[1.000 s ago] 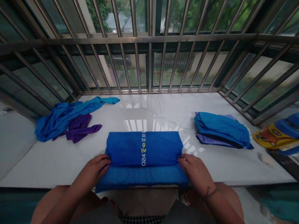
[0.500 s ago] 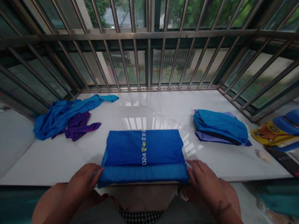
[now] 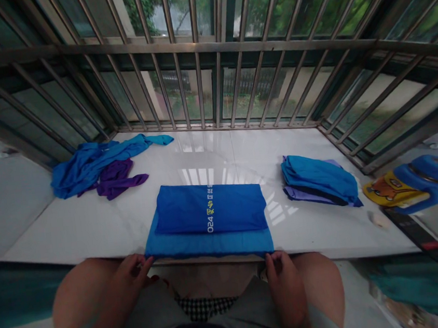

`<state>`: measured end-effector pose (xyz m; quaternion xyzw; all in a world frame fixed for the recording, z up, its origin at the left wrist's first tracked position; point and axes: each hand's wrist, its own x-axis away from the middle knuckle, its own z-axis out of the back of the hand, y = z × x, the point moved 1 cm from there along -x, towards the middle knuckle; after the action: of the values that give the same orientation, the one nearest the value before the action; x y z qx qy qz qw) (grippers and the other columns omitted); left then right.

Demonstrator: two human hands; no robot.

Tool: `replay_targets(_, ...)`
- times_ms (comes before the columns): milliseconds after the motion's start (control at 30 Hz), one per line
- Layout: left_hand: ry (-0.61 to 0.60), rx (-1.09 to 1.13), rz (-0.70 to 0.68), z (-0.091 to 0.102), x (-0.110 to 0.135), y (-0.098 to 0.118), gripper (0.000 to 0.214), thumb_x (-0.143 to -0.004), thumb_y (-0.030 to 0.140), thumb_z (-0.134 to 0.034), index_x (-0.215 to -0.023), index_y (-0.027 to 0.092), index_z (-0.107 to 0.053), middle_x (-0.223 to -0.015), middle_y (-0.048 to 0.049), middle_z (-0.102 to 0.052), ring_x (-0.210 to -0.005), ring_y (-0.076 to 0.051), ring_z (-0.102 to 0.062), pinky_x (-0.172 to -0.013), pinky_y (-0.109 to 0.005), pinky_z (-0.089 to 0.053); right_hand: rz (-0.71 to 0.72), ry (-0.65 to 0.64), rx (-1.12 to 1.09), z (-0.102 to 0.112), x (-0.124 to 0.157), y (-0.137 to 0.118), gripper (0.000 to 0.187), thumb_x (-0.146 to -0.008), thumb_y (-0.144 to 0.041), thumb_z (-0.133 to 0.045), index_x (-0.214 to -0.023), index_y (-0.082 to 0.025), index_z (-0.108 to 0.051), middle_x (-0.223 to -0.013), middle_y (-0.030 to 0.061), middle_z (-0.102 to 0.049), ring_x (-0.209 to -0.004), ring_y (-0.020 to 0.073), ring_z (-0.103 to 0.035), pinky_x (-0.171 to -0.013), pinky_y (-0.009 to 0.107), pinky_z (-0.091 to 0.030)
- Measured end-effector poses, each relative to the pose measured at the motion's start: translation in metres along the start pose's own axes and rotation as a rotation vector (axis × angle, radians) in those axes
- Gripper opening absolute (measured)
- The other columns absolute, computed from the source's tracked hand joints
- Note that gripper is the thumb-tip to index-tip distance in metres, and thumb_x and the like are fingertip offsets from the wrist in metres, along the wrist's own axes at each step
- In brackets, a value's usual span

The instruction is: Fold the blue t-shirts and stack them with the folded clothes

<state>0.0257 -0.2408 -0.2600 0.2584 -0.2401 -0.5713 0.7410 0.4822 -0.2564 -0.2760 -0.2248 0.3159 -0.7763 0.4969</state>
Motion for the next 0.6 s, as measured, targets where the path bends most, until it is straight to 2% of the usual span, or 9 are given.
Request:
replay_targets(67,-0.014,0.120,0.113,-0.005,0.003,-0.008,0.045,-0.094,0.072,-0.061,-0.081,0.029,-0.060,-0.080,-0.0007,-0.073,-0.071,-0.026,-0.072,-0.072,-0.039,-0.057,-0.144,0.010,-0.134,-0.006,0.001,0.002,0.049,-0.086,-0.074,-0.069,-0.099,-0.026,-0.062,-0.095,0.0114,-0.079,-0.090,0.0350,-0.078,-0.077,0.043,-0.060)
replay_targets(133,-0.015,0.331,0.287,-0.013,0.005,-0.014,0.053,-0.081,0.078,-0.074,-0.088,0.028,-0.061,-0.082,-0.0009,-0.074,-0.070,-0.026,-0.073,-0.069,-0.038,-0.058,-0.310,-0.005,-0.288,-0.012,0.000,0.002,0.059,-0.073,-0.074,-0.078,-0.099,-0.024,-0.062,-0.092,0.0117,-0.079,-0.089,0.0348,-0.078,-0.075,0.042,-0.060)
replay_targets(200,0.021,0.583,0.438,-0.022,0.005,-0.014,0.066,-0.065,0.077,-0.086,-0.097,0.026,-0.061,-0.090,-0.0030,-0.077,-0.075,-0.026,-0.075,-0.070,-0.036,-0.060,-0.454,-0.037,-0.441,-0.017,0.000,-0.001,0.066,-0.064,-0.072,-0.084,-0.101,-0.021,-0.064,-0.088,0.0091,-0.079,-0.084,0.0314,-0.076,-0.070,0.037,-0.059)
replay_targets(267,0.034,0.760,0.521,-0.029,0.005,-0.008,0.074,-0.058,0.074,-0.093,-0.102,0.024,-0.062,-0.097,-0.0057,-0.079,-0.082,-0.026,-0.076,-0.073,-0.035,-0.060,-0.540,-0.063,-0.590,-0.019,0.002,-0.005,0.073,-0.059,-0.070,-0.089,-0.107,-0.020,-0.066,-0.088,0.0053,-0.079,-0.082,0.0273,-0.075,-0.068,0.033,-0.057)
replay_targets(333,-0.017,0.809,0.550,-0.029,0.005,-0.001,0.075,-0.056,0.074,-0.093,-0.104,0.023,-0.066,-0.099,-0.0068,-0.080,-0.085,-0.026,-0.075,-0.075,-0.034,-0.059,-0.559,-0.094,-0.717,-0.017,0.006,-0.009,0.075,-0.058,-0.069,-0.092,-0.110,-0.022,-0.068,-0.089,0.0023,-0.079,-0.082,0.0246,-0.074,-0.070,0.031,-0.057)
replay_targets(400,-0.108,0.774,0.523,-0.024,0.005,0.004,0.069,-0.061,0.076,-0.090,-0.100,0.021,-0.072,-0.094,-0.0060,-0.080,-0.083,-0.026,-0.074,-0.075,-0.034,-0.058,-0.554,-0.137,-0.771,-0.013,0.011,-0.012,0.074,-0.056,-0.068,-0.094,-0.108,-0.022,-0.070,-0.090,0.0018,-0.079,-0.083,0.0238,-0.074,-0.072,0.030,-0.058)
replay_targets(500,-0.250,0.677,0.477,-0.008,0.005,0.005,0.065,-0.067,0.079,-0.085,-0.096,0.021,-0.079,-0.088,-0.0042,-0.080,-0.082,-0.026,-0.073,-0.075,-0.034,-0.057,-0.534,-0.136,-0.728,-0.004,0.019,-0.015,0.070,-0.058,-0.067,-0.094,-0.107,-0.021,-0.073,-0.093,0.0027,-0.079,-0.083,0.0233,-0.073,-0.071,0.029,-0.058)
replay_targets(600,-0.377,0.626,0.452,0.013,0.004,0.002,0.060,-0.067,0.074,-0.089,-0.098,0.023,-0.084,-0.100,-0.0062,-0.084,-0.095,-0.031,-0.075,-0.082,-0.036,-0.059,-0.510,-0.106,-0.739,0.005,0.027,-0.013,0.063,-0.067,-0.068,-0.091,-0.108,-0.023,-0.075,-0.097,0.0029,-0.080,-0.089,0.0241,-0.075,-0.072,0.029,-0.059)
